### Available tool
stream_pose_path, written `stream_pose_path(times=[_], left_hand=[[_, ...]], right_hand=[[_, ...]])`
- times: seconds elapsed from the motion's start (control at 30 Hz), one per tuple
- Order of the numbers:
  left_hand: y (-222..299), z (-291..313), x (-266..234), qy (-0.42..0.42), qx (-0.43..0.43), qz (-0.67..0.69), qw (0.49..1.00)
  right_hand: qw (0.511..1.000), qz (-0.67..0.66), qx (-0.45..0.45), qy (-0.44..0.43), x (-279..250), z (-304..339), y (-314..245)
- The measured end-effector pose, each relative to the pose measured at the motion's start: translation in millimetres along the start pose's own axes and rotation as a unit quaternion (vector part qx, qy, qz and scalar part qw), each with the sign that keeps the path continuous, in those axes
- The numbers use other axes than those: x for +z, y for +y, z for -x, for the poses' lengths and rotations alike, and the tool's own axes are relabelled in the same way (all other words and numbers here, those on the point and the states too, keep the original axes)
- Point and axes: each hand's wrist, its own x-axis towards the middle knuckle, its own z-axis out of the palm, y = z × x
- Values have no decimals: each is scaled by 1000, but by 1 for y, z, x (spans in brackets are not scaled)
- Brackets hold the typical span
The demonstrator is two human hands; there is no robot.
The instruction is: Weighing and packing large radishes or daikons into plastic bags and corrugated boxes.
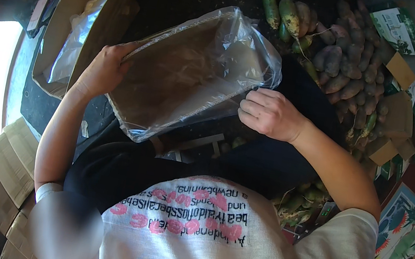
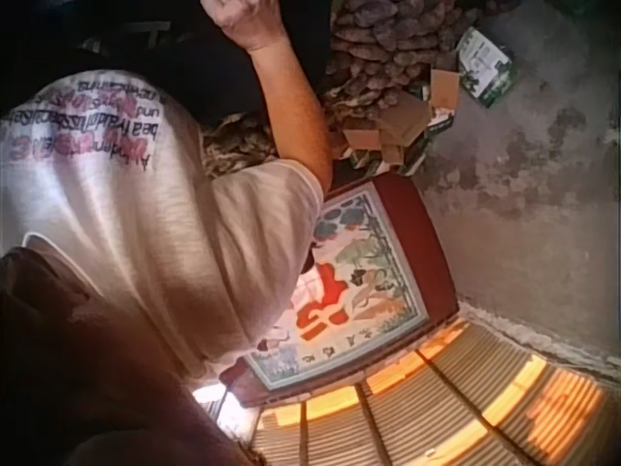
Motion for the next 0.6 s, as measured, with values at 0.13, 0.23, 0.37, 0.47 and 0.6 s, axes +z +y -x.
stream_pose_path(times=[0.13, 0.23, 0.37, 0.47, 0.6], left_hand=[[6, 2, -1, 0, 16, 4, 1000], [9, 4, -1, 7, 15, -5, 1000], [9, 3, 2, 15, 22, 24, 999], [6, -6, 5, 13, 37, 32, 999], [9, -9, 6, -1, 35, 10, 999]], right_hand=[[994, 39, 67, -73, 12, 15, -3], [971, -55, 209, -101, -6, 11, -13], [908, 11, 357, 217, -35, -26, 5], [779, -213, 552, 208, 22, -5, 51], [362, -672, 606, 224, 109, 34, 87]])
